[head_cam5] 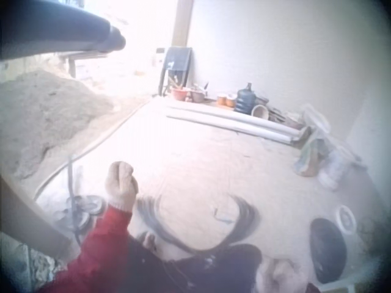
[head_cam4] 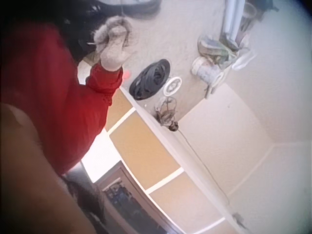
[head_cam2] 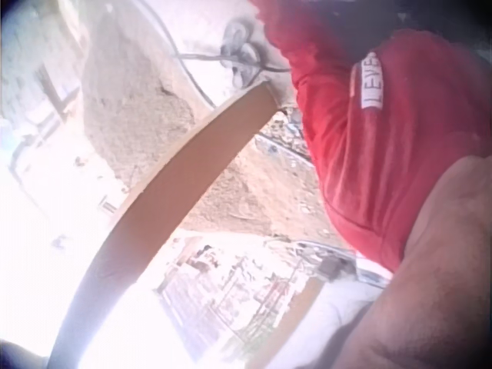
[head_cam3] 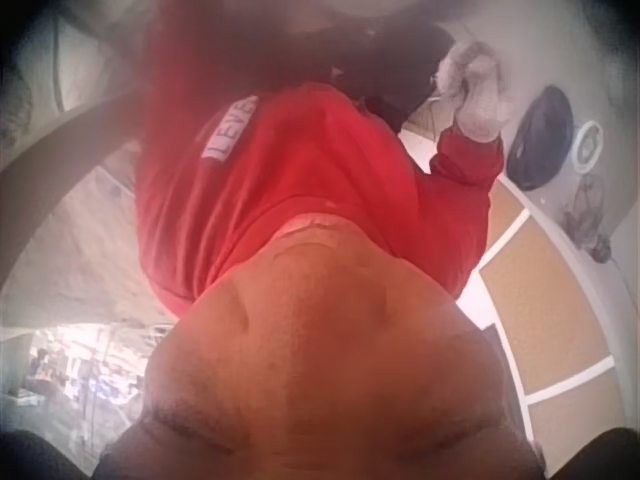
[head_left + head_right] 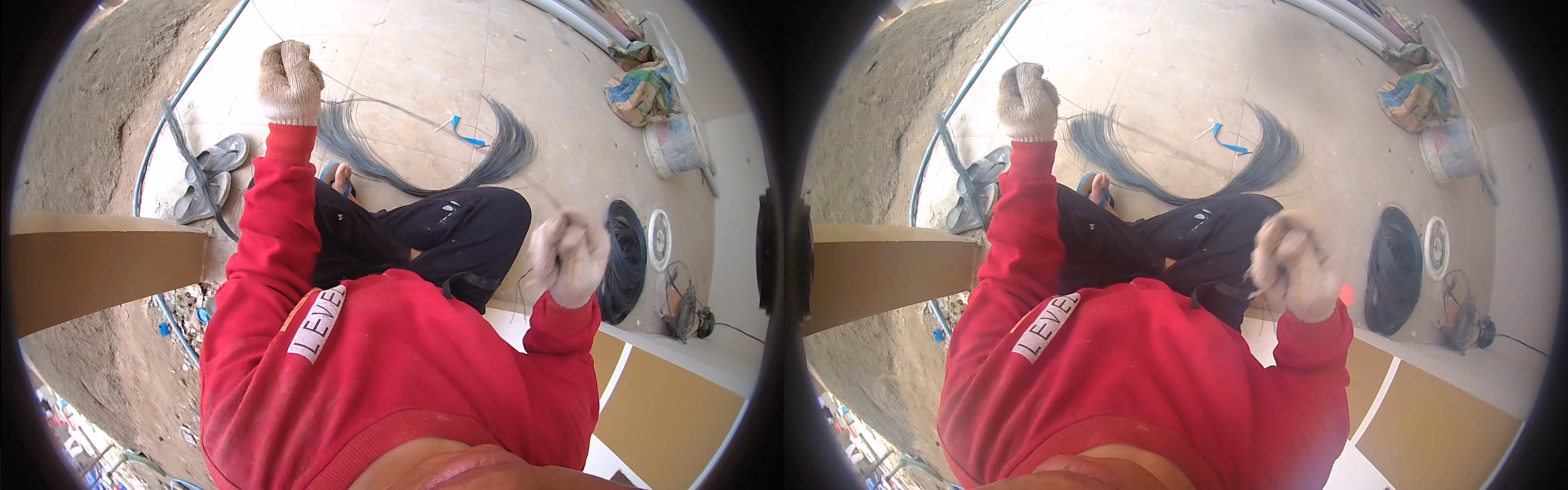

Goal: The person sits on the floor and uses pliers to cut a bundle of black wires. They then separate the wires into smaller strands, straighten them, and tie them together with a thin wire.

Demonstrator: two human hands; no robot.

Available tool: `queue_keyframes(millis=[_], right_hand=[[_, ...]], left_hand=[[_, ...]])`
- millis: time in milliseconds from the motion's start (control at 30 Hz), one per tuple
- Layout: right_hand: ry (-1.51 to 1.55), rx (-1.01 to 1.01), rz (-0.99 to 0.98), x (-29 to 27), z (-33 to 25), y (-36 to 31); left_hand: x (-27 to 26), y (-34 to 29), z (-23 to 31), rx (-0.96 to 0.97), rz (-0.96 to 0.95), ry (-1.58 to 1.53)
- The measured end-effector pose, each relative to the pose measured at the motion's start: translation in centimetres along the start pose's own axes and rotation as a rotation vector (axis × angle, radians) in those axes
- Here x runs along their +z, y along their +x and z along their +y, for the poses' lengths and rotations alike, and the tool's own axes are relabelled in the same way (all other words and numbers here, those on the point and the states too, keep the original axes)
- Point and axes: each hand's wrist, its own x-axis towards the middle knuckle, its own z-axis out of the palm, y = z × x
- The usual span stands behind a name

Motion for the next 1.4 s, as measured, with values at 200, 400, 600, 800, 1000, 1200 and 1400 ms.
queue_keyframes(millis=[200, 400, 600, 800, 1000, 1200, 1400], right_hand=[[-1.27, 0.01, -0.493, -7.7, 4.6, 2.9], [-0.551, 0.017, -0.737, 0.7, -3.3, -0.1], [-1.065, 0.287, 0.474, -9.3, -1.0, 4.5], [-0.896, 0.572, -1.029, -1.8, -0.3, -0.3], [-0.24, -0.132, 0.166, -5.9, -6.9, -2.6], [-1.186, 0.785, 0.308, -18.1, -0.4, -13.1], [-2.345, 0.743, 0.069, -16.7, -1.6, -15.4]], left_hand=[[2.2, 0.4, 2.2, 0.091, -0.014, -0.034], [0.3, 2.2, -1.0, 0.05, -0.06, 0.132], [1.2, 0.2, 2.0, 0.069, -0.04, -0.062], [1.2, 3.2, -1.3, 0.105, -0.038, 0.136], [-1.0, 1.0, -2.8, -0.198, -0.013, 0.067], [-2.8, -3.7, -6.5, -0.029, -0.264, 0.519], [-3.9, -7.3, -7.4, 0.157, -0.416, 0.662]])
